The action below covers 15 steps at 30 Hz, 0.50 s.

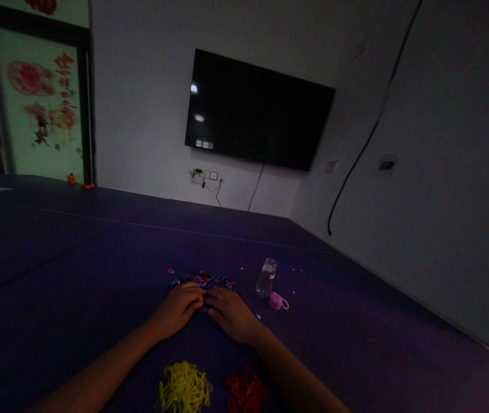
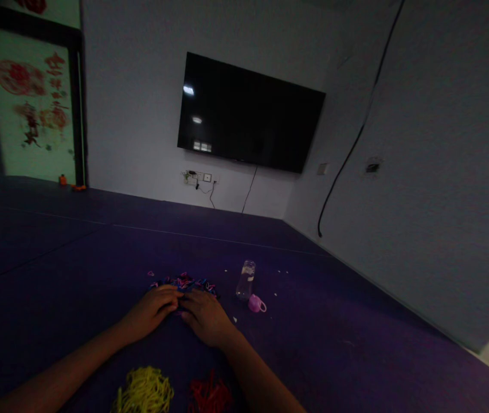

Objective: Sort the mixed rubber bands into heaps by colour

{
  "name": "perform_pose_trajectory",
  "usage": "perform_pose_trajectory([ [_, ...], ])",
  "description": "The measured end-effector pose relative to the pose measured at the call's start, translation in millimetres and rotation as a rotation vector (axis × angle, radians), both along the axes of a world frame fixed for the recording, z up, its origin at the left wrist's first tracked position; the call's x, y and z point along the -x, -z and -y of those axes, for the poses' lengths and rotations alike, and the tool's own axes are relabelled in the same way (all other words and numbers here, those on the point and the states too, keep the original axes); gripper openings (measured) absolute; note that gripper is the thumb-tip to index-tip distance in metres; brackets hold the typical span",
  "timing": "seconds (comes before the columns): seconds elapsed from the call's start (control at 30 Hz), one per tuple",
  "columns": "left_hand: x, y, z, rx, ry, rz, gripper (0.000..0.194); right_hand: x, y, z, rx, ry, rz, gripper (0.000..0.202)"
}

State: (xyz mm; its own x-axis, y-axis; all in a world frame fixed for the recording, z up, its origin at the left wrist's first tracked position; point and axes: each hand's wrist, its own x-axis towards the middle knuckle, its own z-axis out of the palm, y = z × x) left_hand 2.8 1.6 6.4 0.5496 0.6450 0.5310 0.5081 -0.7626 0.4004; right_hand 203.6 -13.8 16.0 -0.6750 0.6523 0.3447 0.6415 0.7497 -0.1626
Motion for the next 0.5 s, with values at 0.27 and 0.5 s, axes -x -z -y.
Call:
perform_pose_trajectory([
  [0.27, 0.5, 5.4, -2.5, 0.004, -0.073, -0.033, 0.017, 0.2, 0.1, -0.9, -0.029, 0.006, -0.012, 0.032],
  [0.5, 2.8, 8.7, -4.8, 0.006, -0.106, -0.005, 0.017, -0.6, 3.7, -2.9, -0.017, 0.000, -0.053, 0.033],
])
